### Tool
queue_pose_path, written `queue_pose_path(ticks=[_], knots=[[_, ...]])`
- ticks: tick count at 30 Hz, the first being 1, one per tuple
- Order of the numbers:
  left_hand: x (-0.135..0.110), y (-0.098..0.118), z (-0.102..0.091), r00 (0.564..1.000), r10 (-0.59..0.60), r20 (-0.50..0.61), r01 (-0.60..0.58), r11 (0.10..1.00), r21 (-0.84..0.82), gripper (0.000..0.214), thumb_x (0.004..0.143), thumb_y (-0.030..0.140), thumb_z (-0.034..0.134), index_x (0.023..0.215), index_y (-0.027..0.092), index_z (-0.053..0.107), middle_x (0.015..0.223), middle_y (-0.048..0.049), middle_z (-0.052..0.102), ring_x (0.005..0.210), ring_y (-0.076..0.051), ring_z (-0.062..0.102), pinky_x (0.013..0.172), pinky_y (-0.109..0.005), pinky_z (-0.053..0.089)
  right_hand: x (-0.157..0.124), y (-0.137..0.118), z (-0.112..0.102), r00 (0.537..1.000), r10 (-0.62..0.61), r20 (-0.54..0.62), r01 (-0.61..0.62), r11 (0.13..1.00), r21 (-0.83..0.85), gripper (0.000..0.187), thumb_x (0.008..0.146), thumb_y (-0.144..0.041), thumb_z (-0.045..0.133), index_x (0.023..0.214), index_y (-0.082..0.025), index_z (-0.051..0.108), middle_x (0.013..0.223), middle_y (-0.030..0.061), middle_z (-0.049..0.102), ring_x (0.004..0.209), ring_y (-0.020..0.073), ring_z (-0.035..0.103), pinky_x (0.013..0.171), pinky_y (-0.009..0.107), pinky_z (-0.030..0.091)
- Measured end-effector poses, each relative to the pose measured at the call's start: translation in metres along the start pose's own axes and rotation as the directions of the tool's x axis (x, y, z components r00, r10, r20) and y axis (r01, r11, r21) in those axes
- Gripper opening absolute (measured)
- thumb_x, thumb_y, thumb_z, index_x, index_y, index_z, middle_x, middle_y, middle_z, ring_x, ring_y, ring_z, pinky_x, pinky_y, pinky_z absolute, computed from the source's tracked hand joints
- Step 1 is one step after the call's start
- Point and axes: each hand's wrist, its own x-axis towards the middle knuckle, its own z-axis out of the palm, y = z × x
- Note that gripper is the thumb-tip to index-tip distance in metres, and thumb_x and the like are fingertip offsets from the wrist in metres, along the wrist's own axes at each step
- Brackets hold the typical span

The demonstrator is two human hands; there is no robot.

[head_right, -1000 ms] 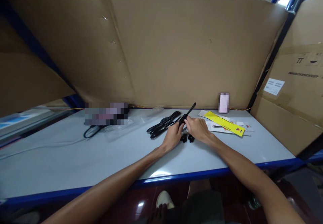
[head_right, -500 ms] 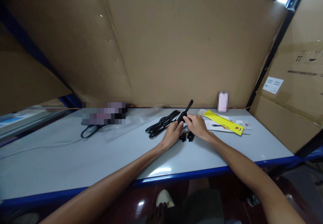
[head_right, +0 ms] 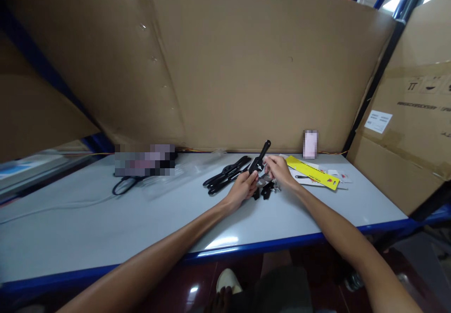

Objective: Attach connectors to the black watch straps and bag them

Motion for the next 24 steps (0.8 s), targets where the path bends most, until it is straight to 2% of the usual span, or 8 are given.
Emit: queue_pose_path(ticks=[3,6,9,11,13,16,21,24], knots=[[-0.001,0.001,0.001,0.999,0.016,0.032,-0.015,1.0,-0.018,0.051,0.084,0.065,0.067,0.074,0.022,0.043,0.051,0.0115,0.03,0.038,-0.004,0.025,0.038,-0.018,0.016,0.0,-0.004,0.0,0.995,0.063,0.076,-0.07,0.994,0.087,0.047,0.082,-0.066,0.061,0.077,-0.019,0.059,0.065,-0.0014,0.061,0.043,0.0103,0.053,0.038,0.021,0.036],[0.001,0.0,0.0,1.0,0.021,0.023,-0.021,1.0,0.017,0.051,0.085,0.067,0.063,0.073,0.022,0.042,0.051,0.0114,0.029,0.038,-0.005,0.025,0.04,-0.019,0.018,-0.002,-0.006,0.002,0.993,0.086,0.086,-0.094,0.991,0.1,0.049,0.081,-0.068,0.062,0.078,-0.019,0.06,0.068,-0.0001,0.063,0.045,0.0109,0.055,0.038,0.022,0.038],[0.003,-0.001,-0.001,0.99,0.114,-0.087,-0.095,0.977,0.19,0.045,0.091,0.059,0.057,0.07,0.022,0.043,0.051,0.0082,0.036,0.043,-0.008,0.032,0.046,-0.022,0.024,-0.005,-0.009,0.003,0.999,0.036,-0.031,-0.036,0.999,0.009,0.052,0.085,-0.069,0.059,0.07,-0.02,0.056,0.059,-0.002,0.058,0.042,0.0097,0.049,0.038,0.021,0.035],[0.003,-0.001,-0.003,0.953,0.244,-0.181,-0.162,0.912,0.377,0.038,0.093,0.046,0.056,0.067,0.021,0.047,0.056,0.0037,0.045,0.052,-0.011,0.04,0.053,-0.024,0.028,-0.007,-0.012,0.005,0.996,0.043,-0.079,-0.046,0.999,-0.03,0.054,0.088,-0.068,0.058,0.064,-0.02,0.053,0.052,-0.003,0.053,0.041,0.0087,0.045,0.039,0.021,0.032],[0.002,0.0,-0.004,0.912,0.344,-0.224,-0.192,0.84,0.508,0.032,0.092,0.034,0.058,0.064,0.021,0.049,0.06,0.0007,0.051,0.058,-0.014,0.043,0.059,-0.026,0.029,-0.01,-0.017,0.007,0.989,0.149,-0.007,-0.149,0.989,0.024,0.056,0.089,-0.069,0.058,0.063,-0.019,0.053,0.049,-0.0025,0.052,0.039,0.0081,0.043,0.037,0.02,0.029],[0.0,0.001,-0.005,0.895,0.383,-0.229,-0.21,0.814,0.541,0.029,0.09,0.025,0.059,0.064,0.022,0.048,0.06,0.0002,0.052,0.057,-0.015,0.042,0.061,-0.027,0.026,-0.013,-0.022,0.009,0.936,0.308,0.174,-0.337,0.924,0.179,0.052,0.09,-0.066,0.061,0.069,-0.019,0.055,0.049,-0.0026,0.055,0.036,0.0068,0.04,0.034,0.019,0.024],[-0.001,0.003,-0.005,0.897,0.375,-0.233,-0.205,0.822,0.532,0.027,0.09,0.019,0.059,0.065,0.022,0.049,0.061,0.0002,0.052,0.058,-0.016,0.044,0.061,-0.026,0.026,-0.013,-0.025,0.008,0.858,0.397,0.326,-0.484,0.838,0.252,0.046,0.093,-0.057,0.064,0.071,-0.017,0.057,0.05,-0.0034,0.056,0.036,0.0051,0.039,0.032,0.016,0.023],[-0.002,0.003,-0.006,0.901,0.379,-0.212,-0.211,0.81,0.548,0.024,0.092,0.018,0.059,0.069,0.022,0.05,0.062,0.0002,0.054,0.057,-0.016,0.047,0.06,-0.026,0.028,-0.014,-0.028,0.009,0.785,0.434,0.442,-0.598,0.717,0.359,0.041,0.099,-0.048,0.059,0.074,-0.016,0.059,0.051,-0.0046,0.054,0.037,0.0042,0.037,0.033,0.014,0.025]])
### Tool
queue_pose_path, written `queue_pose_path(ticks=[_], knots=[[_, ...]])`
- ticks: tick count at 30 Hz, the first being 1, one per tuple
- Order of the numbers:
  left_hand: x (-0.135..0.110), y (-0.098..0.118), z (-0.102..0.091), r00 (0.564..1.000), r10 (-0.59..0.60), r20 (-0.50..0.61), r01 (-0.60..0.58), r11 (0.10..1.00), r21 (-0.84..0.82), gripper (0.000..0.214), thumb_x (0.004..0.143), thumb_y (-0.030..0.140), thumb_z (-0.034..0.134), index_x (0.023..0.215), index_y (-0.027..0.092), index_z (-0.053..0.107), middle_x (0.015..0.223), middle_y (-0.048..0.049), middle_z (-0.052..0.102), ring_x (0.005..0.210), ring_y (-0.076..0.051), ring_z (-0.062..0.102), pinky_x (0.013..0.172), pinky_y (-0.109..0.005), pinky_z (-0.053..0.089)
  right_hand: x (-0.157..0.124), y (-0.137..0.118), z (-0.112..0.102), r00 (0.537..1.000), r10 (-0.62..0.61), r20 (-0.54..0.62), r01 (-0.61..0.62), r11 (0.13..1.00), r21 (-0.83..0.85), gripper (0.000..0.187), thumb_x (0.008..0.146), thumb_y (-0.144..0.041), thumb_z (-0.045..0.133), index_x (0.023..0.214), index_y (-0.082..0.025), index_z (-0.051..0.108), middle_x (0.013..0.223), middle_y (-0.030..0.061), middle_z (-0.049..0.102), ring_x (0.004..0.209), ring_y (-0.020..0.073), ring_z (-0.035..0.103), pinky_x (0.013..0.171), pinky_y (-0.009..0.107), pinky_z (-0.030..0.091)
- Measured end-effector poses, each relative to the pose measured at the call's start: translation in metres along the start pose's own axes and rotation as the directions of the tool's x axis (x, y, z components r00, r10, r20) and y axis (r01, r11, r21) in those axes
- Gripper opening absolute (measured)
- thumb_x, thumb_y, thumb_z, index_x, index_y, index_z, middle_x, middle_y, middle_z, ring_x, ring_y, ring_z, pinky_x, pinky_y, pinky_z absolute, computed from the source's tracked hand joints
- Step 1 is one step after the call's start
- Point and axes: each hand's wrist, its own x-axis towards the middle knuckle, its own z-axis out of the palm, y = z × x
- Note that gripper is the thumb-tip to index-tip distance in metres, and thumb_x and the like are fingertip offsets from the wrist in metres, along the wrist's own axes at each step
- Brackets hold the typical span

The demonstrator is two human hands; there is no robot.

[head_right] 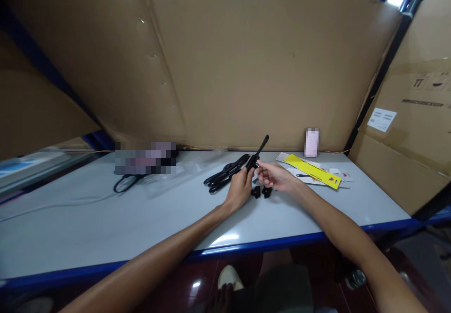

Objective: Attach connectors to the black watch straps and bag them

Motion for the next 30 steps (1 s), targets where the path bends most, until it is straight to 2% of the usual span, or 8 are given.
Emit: queue_pose_path(ticks=[5,9,14,18,22,24,27,30], knots=[[-0.001,-0.002,-0.001,0.999,0.044,0.017,-0.046,0.995,0.093,0.016,0.095,0.021,0.056,0.08,0.023,0.052,0.061,0.0012,0.052,0.052,-0.016,0.046,0.057,-0.027,0.024,-0.005,-0.004,0.007,0.994,0.082,0.078,-0.102,0.947,0.305,0.032,0.104,-0.032,0.053,0.078,-0.015,0.056,0.053,-0.0071,0.047,0.038,0.003,0.033,0.033,0.012,0.024],[-0.002,-0.003,-0.002,1.0,0.025,0.019,-0.027,0.989,0.148,0.012,0.094,0.022,0.06,0.085,0.023,0.053,0.058,0.0026,0.049,0.052,-0.018,0.05,0.058,-0.026,0.026,-0.003,-0.004,0.008,0.994,0.072,0.086,-0.098,0.925,0.367,0.025,0.1,-0.021,0.057,0.076,-0.017,0.052,0.053,-0.0081,0.046,0.037,0.0021,0.032,0.033,0.01,0.026],[0.0,-0.007,-0.002,0.999,0.013,0.052,-0.02,0.992,0.127,0.015,0.093,0.022,0.061,0.08,0.022,0.054,0.058,0.0022,0.05,0.054,-0.017,0.05,0.059,-0.026,0.029,0.003,0.006,0.007,0.981,-0.144,-0.131,0.146,0.989,0.002,0.024,0.089,-0.021,0.065,0.069,-0.018,0.052,0.051,-0.0045,0.056,0.036,0.0045,0.041,0.034,0.013,0.032],[0.005,-0.007,0.004,0.99,-0.097,0.098,0.11,0.984,-0.139,0.034,0.094,0.036,0.061,0.066,0.021,0.046,0.057,0.004,0.045,0.049,-0.01,0.039,0.052,-0.023,0.027,0.003,0.007,0.002,0.887,-0.448,-0.115,0.359,0.823,-0.44,0.028,0.085,-0.035,0.069,0.067,-0.019,0.056,0.052,-0.003,0.06,0.038,0.0075,0.047,0.035,0.017,0.031],[0.005,0.0,0.005,0.916,-0.236,0.325,0.373,0.8,-0.47,0.047,0.088,0.06,0.063,0.072,0.023,0.04,0.051,0.0114,0.031,0.039,-0.005,0.024,0.041,-0.019,0.019,0.003,-0.002,-0.009,0.796,-0.556,-0.24,0.449,0.808,-0.381,0.035,0.086,-0.046,0.069,0.068,-0.019,0.055,0.054,-0.0054,0.056,0.038,0.0056,0.041,0.036,0.018,0.027],[0.005,0.004,0.002,0.897,-0.211,0.388,0.406,0.739,-0.538,0.05,0.083,0.064,0.068,0.074,0.023,0.04,0.051,0.0128,0.029,0.038,-0.004,0.021,0.038,-0.017,0.016,0.003,-0.005,-0.012,0.831,-0.482,-0.277,0.424,0.872,-0.245,0.03,0.086,-0.047,0.07,0.08,-0.018,0.063,0.066,-0.0035,0.062,0.042,0.0058,0.046,0.038,0.018,0.029],[0.004,0.01,-0.002,0.89,-0.173,0.422,0.413,0.699,-0.583,0.054,0.078,0.066,0.074,0.076,0.022,0.041,0.051,0.0136,0.028,0.037,-0.003,0.021,0.037,-0.015,0.015,0.003,-0.003,-0.012,0.938,-0.323,-0.129,0.322,0.946,-0.03,0.03,0.088,-0.047,0.071,0.095,-0.019,0.067,0.089,0.0015,0.07,0.052,0.0068,0.053,0.042,0.019,0.037],[0.003,0.012,-0.003,0.883,-0.152,0.445,0.42,0.679,-0.602,0.056,0.075,0.067,0.075,0.076,0.022,0.042,0.051,0.0138,0.028,0.037,-0.002,0.02,0.036,-0.015,0.015,0.004,0.001,-0.009,0.967,-0.255,-0.019,0.255,0.961,0.107,0.028,0.089,-0.046,0.072,0.092,-0.019,0.066,0.092,0.0011,0.07,0.052,0.0066,0.052,0.045,0.02,0.04]])
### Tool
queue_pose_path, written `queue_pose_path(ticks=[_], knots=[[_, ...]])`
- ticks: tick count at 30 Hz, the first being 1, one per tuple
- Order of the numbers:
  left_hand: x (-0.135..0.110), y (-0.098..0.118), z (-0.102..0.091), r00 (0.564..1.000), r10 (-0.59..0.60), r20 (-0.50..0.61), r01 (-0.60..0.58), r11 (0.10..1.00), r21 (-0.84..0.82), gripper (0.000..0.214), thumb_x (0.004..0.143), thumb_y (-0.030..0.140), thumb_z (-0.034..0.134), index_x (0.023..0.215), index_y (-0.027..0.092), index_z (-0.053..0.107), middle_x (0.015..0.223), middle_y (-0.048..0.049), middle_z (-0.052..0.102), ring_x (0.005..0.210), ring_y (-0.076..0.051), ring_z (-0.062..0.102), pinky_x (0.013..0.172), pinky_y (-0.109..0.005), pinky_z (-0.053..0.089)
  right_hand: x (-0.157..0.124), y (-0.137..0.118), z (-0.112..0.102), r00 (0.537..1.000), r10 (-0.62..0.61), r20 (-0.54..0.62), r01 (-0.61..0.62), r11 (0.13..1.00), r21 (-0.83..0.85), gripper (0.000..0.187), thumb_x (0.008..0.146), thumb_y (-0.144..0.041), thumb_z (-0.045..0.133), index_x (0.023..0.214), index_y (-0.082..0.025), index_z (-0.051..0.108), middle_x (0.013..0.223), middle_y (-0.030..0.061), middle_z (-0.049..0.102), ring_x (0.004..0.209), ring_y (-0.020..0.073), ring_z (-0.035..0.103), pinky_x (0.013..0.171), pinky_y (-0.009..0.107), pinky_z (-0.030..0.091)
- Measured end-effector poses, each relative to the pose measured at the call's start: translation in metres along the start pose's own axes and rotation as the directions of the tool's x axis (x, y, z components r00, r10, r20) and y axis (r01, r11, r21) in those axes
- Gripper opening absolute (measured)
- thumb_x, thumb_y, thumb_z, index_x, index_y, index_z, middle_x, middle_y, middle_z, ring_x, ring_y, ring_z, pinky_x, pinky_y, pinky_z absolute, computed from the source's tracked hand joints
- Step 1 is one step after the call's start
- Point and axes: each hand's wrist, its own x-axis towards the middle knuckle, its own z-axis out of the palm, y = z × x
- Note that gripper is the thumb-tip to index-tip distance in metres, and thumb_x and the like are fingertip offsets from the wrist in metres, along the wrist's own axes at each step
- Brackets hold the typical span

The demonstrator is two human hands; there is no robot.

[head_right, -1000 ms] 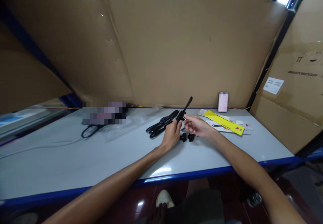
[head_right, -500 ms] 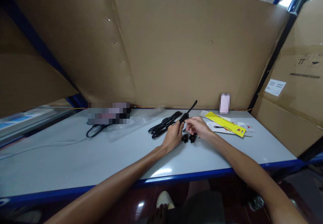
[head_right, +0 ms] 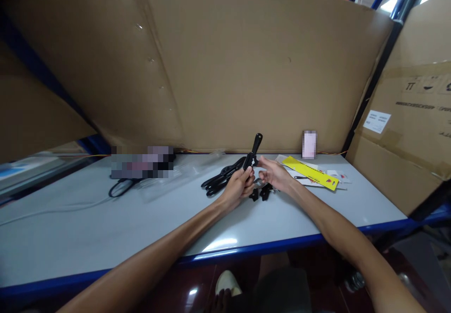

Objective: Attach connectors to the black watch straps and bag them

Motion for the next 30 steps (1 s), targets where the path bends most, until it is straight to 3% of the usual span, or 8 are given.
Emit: queue_pose_path(ticks=[6,17,30], knots=[[0.0,-0.004,0.003,1.0,0.02,0.014,-0.02,1.0,0.021,0.055,0.078,0.068,0.073,0.076,0.022,0.043,0.051,0.0132,0.029,0.037,-0.002,0.021,0.035,-0.015,0.015,0.002,0.008,0.002,0.999,0.049,0.012,-0.05,0.995,0.083,0.027,0.091,-0.044,0.073,0.089,-0.019,0.064,0.075,-0.0031,0.063,0.054,0.008,0.052,0.048,0.019,0.043],[0.004,-0.012,0.004,0.987,0.149,-0.06,-0.139,0.98,0.144,0.063,0.072,0.078,0.071,0.071,0.022,0.041,0.05,0.0127,0.027,0.037,-0.002,0.025,0.036,-0.017,0.019,0.006,0.014,-0.002,0.993,0.105,-0.046,-0.095,0.978,0.184,0.024,0.093,-0.043,0.072,0.089,-0.019,0.066,0.075,-0.0027,0.066,0.055,0.0085,0.055,0.047,0.019,0.041],[0.003,-0.008,0.006,0.992,0.12,-0.046,-0.114,0.988,0.104,0.065,0.069,0.078,0.074,0.068,0.022,0.04,0.048,0.0129,0.026,0.036,-0.002,0.022,0.036,-0.017,0.018,0.004,0.013,0.004,0.991,0.125,-0.055,-0.11,0.969,0.219,0.026,0.093,-0.043,0.071,0.087,-0.019,0.066,0.072,-0.0025,0.066,0.053,0.0086,0.054,0.047,0.019,0.042]])
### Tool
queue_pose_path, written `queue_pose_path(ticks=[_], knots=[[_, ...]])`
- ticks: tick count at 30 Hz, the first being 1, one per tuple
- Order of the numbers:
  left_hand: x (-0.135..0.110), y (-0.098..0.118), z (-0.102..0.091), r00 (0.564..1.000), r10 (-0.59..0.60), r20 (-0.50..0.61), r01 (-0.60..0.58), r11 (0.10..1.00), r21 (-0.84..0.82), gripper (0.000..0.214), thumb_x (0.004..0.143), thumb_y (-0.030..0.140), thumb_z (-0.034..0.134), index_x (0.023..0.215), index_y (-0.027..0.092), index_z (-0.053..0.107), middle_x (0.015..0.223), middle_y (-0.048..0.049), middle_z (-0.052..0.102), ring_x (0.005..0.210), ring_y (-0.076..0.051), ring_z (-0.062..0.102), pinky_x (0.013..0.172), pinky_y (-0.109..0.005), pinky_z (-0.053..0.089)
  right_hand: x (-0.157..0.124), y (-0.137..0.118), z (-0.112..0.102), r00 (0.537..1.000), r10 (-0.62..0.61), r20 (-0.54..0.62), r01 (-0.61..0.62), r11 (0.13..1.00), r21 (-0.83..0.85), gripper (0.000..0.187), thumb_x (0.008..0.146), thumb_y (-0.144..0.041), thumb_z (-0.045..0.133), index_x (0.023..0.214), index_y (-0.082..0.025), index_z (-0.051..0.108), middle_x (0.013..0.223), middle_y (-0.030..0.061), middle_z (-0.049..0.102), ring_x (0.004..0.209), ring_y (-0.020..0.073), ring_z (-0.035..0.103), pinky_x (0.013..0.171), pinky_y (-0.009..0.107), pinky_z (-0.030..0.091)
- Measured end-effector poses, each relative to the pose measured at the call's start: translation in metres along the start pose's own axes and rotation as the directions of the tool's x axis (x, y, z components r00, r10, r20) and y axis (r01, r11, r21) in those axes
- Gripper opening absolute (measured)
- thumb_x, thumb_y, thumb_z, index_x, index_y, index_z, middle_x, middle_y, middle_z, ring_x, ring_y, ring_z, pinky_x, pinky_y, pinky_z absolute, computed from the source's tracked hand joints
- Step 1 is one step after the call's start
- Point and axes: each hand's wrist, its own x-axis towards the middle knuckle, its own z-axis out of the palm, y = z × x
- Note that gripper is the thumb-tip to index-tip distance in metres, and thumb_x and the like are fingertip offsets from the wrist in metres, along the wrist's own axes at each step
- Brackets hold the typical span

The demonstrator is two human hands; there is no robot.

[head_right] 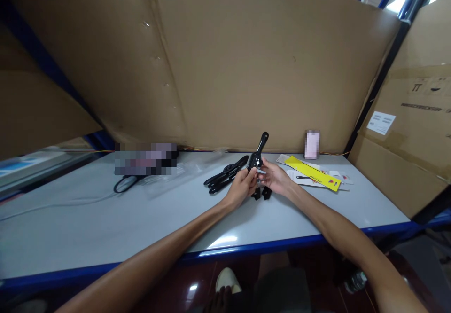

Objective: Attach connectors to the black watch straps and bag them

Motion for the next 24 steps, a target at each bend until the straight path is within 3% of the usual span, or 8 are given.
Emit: queue_pose_path(ticks=[9,15,20,24], knots=[[-0.003,0.014,0.001,0.994,-0.087,0.069,0.099,0.975,-0.199,0.058,0.072,0.065,0.08,0.073,0.021,0.041,0.048,0.0144,0.026,0.036,-0.001,0.017,0.034,-0.014,0.014,0.001,0.006,-0.004,0.978,-0.121,0.169,0.152,0.971,-0.184,0.039,0.074,-0.05,0.087,0.082,-0.017,0.068,0.074,0.0003,0.068,0.058,0.0104,0.057,0.049,0.021,0.039],[0.0,0.012,0.0,0.988,-0.088,0.129,0.118,0.961,-0.249,0.055,0.075,0.063,0.079,0.076,0.021,0.043,0.048,0.0147,0.025,0.035,-0.002,0.014,0.033,-0.014,0.013,0.004,0.009,-0.006,0.976,-0.154,0.157,0.191,0.947,-0.258,0.045,0.07,-0.056,0.087,0.082,-0.017,0.068,0.069,0.0006,0.067,0.058,0.0123,0.058,0.05,0.023,0.04],[-0.001,0.012,0.001,0.992,-0.078,0.097,0.098,0.97,-0.221,0.058,0.074,0.066,0.078,0.074,0.022,0.041,0.047,0.0146,0.026,0.035,-0.002,0.016,0.034,-0.014,0.013,0.003,0.009,-0.003,0.978,-0.153,0.143,0.185,0.953,-0.24,0.045,0.068,-0.054,0.089,0.083,-0.017,0.068,0.068,-0.0013,0.065,0.057,0.0113,0.056,0.049,0.022,0.038],[-0.003,0.012,0.005,0.999,-0.035,0.01,0.036,0.985,-0.168,0.06,0.074,0.07,0.076,0.071,0.022,0.04,0.046,0.0139,0.028,0.034,-0.002,0.02,0.035,-0.015,0.015,0.004,0.009,-0.001,0.987,-0.1,0.124,0.121,0.977,-0.177,0.044,0.072,-0.056,0.086,0.082,-0.018,0.067,0.072,-0.0003,0.067,0.059,0.0116,0.057,0.049,0.022,0.038]])
